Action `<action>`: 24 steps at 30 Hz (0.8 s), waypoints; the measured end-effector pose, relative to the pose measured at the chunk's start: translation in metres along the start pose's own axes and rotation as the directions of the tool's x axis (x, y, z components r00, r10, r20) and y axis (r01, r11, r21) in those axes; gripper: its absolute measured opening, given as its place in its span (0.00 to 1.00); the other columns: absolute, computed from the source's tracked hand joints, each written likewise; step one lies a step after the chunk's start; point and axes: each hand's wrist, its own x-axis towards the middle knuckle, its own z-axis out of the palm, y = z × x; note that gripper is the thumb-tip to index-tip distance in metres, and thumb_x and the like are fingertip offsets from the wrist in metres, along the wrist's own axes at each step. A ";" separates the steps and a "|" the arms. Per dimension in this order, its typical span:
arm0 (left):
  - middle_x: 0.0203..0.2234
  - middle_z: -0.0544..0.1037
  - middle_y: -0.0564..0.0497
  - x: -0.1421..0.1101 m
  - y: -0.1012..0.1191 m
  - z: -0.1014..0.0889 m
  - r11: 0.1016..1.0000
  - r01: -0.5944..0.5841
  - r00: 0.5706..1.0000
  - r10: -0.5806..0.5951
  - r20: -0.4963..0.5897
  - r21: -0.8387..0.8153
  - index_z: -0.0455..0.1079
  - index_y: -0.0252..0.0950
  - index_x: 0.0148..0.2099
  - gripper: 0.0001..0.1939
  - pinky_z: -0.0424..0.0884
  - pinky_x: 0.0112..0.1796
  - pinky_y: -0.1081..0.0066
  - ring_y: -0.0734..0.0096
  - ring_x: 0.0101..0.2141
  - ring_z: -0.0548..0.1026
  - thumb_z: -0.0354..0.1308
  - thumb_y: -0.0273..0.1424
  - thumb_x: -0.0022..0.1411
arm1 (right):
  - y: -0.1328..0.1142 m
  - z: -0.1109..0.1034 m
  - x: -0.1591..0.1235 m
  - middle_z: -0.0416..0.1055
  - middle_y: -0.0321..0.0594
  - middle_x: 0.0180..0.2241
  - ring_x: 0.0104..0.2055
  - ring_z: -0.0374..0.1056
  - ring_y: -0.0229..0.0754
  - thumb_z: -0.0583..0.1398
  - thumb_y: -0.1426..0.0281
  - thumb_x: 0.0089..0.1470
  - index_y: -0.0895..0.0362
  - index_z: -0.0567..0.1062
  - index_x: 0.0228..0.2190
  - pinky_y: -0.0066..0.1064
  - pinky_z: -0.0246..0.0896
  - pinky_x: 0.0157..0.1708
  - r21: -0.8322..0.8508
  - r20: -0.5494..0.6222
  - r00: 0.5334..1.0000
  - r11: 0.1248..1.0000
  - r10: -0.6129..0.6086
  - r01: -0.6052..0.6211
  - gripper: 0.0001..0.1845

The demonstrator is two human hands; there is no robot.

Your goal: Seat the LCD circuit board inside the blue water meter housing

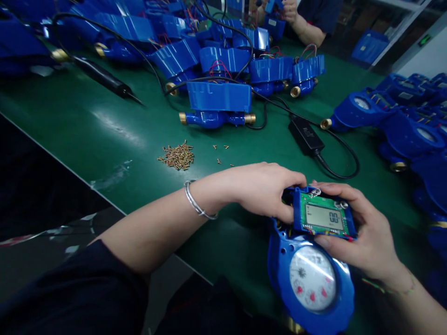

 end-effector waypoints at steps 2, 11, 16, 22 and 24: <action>0.30 0.79 0.54 -0.002 -0.006 -0.003 0.994 -0.030 0.999 0.034 0.035 -0.101 0.72 0.39 0.51 0.22 0.62 0.28 0.73 0.68 0.27 0.73 0.63 0.36 0.52 | 0.000 0.000 0.000 0.64 0.42 0.54 0.59 0.59 0.50 0.70 0.64 0.46 0.50 0.66 0.51 0.42 0.55 0.60 0.016 0.005 1.000 1.000 -0.002 0.002 0.32; 0.41 0.80 0.54 -0.006 -0.030 0.000 0.713 0.065 0.973 0.109 0.202 -0.698 0.71 0.39 0.52 0.23 0.72 0.43 0.69 0.64 0.44 0.77 0.63 0.26 0.51 | 0.002 -0.001 -0.001 0.55 0.44 0.61 0.63 0.52 0.55 0.69 0.63 0.46 0.51 0.66 0.51 0.46 0.55 0.59 0.019 0.036 0.999 1.000 0.009 -0.009 0.31; 0.42 0.80 0.53 -0.009 -0.032 0.004 0.732 0.068 0.970 0.111 0.217 -0.678 0.69 0.40 0.53 0.24 0.73 0.39 0.71 0.65 0.42 0.77 0.65 0.30 0.53 | -0.001 -0.004 -0.002 0.55 0.42 0.61 0.64 0.51 0.52 0.69 0.62 0.47 0.49 0.65 0.51 0.39 0.59 0.57 0.020 0.073 0.997 0.999 0.037 -0.039 0.32; 0.37 0.79 0.55 -0.012 -0.028 0.011 0.764 0.076 0.983 0.048 0.175 -0.641 0.67 0.41 0.50 0.28 0.70 0.35 0.73 0.67 0.36 0.76 0.70 0.38 0.48 | -0.002 -0.007 -0.003 0.53 0.40 0.62 0.65 0.49 0.51 0.68 0.60 0.49 0.47 0.64 0.52 0.37 0.62 0.54 -0.031 0.107 0.992 0.997 0.073 -0.070 0.31; 0.36 0.78 0.54 -0.013 -0.023 0.018 0.737 0.119 0.989 -0.028 0.146 -0.665 0.67 0.40 0.49 0.28 0.69 0.33 0.73 0.68 0.36 0.75 0.70 0.41 0.47 | -0.001 -0.007 -0.004 0.51 0.40 0.63 0.65 0.49 0.52 0.68 0.60 0.49 0.46 0.63 0.52 0.38 0.65 0.53 -0.038 0.119 0.989 0.996 0.085 -0.081 0.31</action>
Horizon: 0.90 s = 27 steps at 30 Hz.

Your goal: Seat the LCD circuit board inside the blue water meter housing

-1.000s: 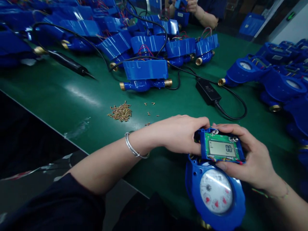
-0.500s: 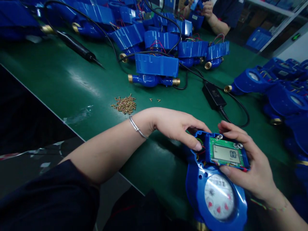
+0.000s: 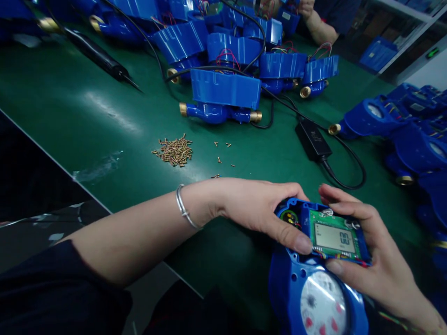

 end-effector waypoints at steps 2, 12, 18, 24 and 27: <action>0.35 0.77 0.53 0.000 -0.002 0.009 0.998 0.037 0.995 -0.041 -0.092 -0.048 0.67 0.39 0.48 0.28 0.67 0.31 0.74 0.68 0.35 0.74 0.68 0.46 0.48 | 0.001 0.000 0.000 0.49 0.40 0.64 0.65 0.49 0.53 0.67 0.60 0.50 0.46 0.62 0.53 0.40 0.65 0.53 -0.006 0.017 1.000 1.000 0.009 -0.009 0.31; 0.36 0.73 0.50 0.000 -0.007 0.028 0.969 0.059 0.971 -0.112 -0.211 -0.242 0.66 0.38 0.46 0.28 0.67 0.31 0.72 0.67 0.35 0.71 0.63 0.51 0.50 | 0.004 -0.003 -0.008 0.43 0.39 0.66 0.66 0.48 0.56 0.65 0.60 0.52 0.42 0.59 0.56 0.42 0.71 0.50 0.036 0.073 0.990 0.992 0.121 -0.123 0.32; 0.37 0.73 0.50 -0.001 -0.006 0.025 0.960 0.073 0.975 -0.126 -0.185 -0.268 0.66 0.38 0.45 0.26 0.69 0.33 0.70 0.67 0.35 0.71 0.63 0.50 0.52 | 0.006 -0.005 -0.009 0.44 0.39 0.65 0.65 0.51 0.57 0.67 0.60 0.50 0.42 0.60 0.54 0.39 0.73 0.48 0.054 0.087 0.988 0.990 0.125 -0.130 0.34; 0.39 0.73 0.49 0.000 -0.008 0.025 0.971 0.054 0.972 -0.105 -0.212 -0.233 0.66 0.39 0.45 0.26 0.70 0.35 0.68 0.65 0.39 0.72 0.66 0.48 0.49 | 0.002 -0.010 -0.004 0.44 0.40 0.65 0.64 0.52 0.56 0.64 0.51 0.51 0.42 0.62 0.52 0.38 0.71 0.50 -0.075 0.072 0.994 0.994 0.085 -0.080 0.30; 0.40 0.73 0.49 0.000 -0.008 0.027 0.971 0.065 0.966 -0.119 -0.228 -0.230 0.67 0.39 0.44 0.27 0.70 0.36 0.68 0.64 0.40 0.71 0.67 0.49 0.47 | 0.003 -0.012 -0.006 0.41 0.42 0.65 0.63 0.54 0.60 0.67 0.49 0.46 0.42 0.62 0.52 0.42 0.71 0.49 -0.036 0.115 0.987 0.994 0.108 -0.104 0.35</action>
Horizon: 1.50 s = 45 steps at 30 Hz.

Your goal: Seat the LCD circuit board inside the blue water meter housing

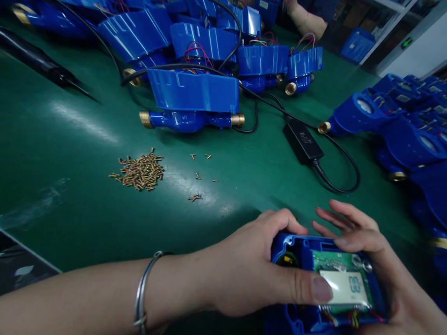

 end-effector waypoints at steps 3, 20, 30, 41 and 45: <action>0.40 0.73 0.49 0.000 0.000 0.001 0.999 -0.005 1.000 0.005 0.010 -0.032 0.66 0.38 0.43 0.26 0.70 0.36 0.67 0.64 0.40 0.71 0.68 0.47 0.47 | 0.003 0.000 -0.001 0.39 0.41 0.65 0.63 0.54 0.60 0.69 0.50 0.43 0.41 0.59 0.53 0.44 0.67 0.54 0.106 0.052 0.998 0.994 0.020 -0.025 0.39; 0.31 0.74 0.52 0.010 0.002 -0.004 0.954 0.047 0.999 -0.045 0.015 -0.295 0.63 0.36 0.41 0.21 0.63 0.31 0.73 0.71 0.31 0.71 0.68 0.39 0.51 | 0.003 -0.015 0.014 0.51 0.40 0.62 0.64 0.52 0.44 0.66 0.74 0.53 0.47 0.60 0.57 0.34 0.54 0.62 0.503 0.076 0.989 0.862 -0.123 0.069 0.34; 0.29 0.73 0.54 0.007 0.005 -0.003 0.952 0.033 0.999 -0.039 -0.012 -0.303 0.63 0.36 0.40 0.21 0.64 0.30 0.75 0.74 0.29 0.70 0.69 0.37 0.50 | 0.009 -0.012 0.020 0.57 0.39 0.59 0.63 0.54 0.42 0.68 0.74 0.51 0.49 0.61 0.55 0.35 0.52 0.63 0.557 0.011 0.989 0.822 -0.146 0.115 0.34; 0.28 0.73 0.55 0.008 0.002 -0.006 0.945 0.024 1.000 -0.019 0.018 -0.327 0.63 0.37 0.40 0.20 0.65 0.28 0.77 0.77 0.26 0.71 0.68 0.37 0.51 | 0.017 -0.007 0.028 0.58 0.46 0.58 0.61 0.55 0.45 0.65 0.75 0.54 0.57 0.64 0.53 0.38 0.52 0.59 0.822 0.062 0.989 0.569 -0.135 0.026 0.26; 0.30 0.74 0.54 0.008 -0.001 -0.007 0.943 0.038 0.999 -0.033 0.021 -0.330 0.63 0.37 0.41 0.20 0.65 0.28 0.77 0.75 0.28 0.72 0.68 0.37 0.51 | 0.021 -0.002 0.027 0.58 0.44 0.58 0.60 0.56 0.45 0.64 0.76 0.54 0.55 0.66 0.51 0.38 0.52 0.58 0.885 0.047 0.990 0.465 -0.134 0.021 0.24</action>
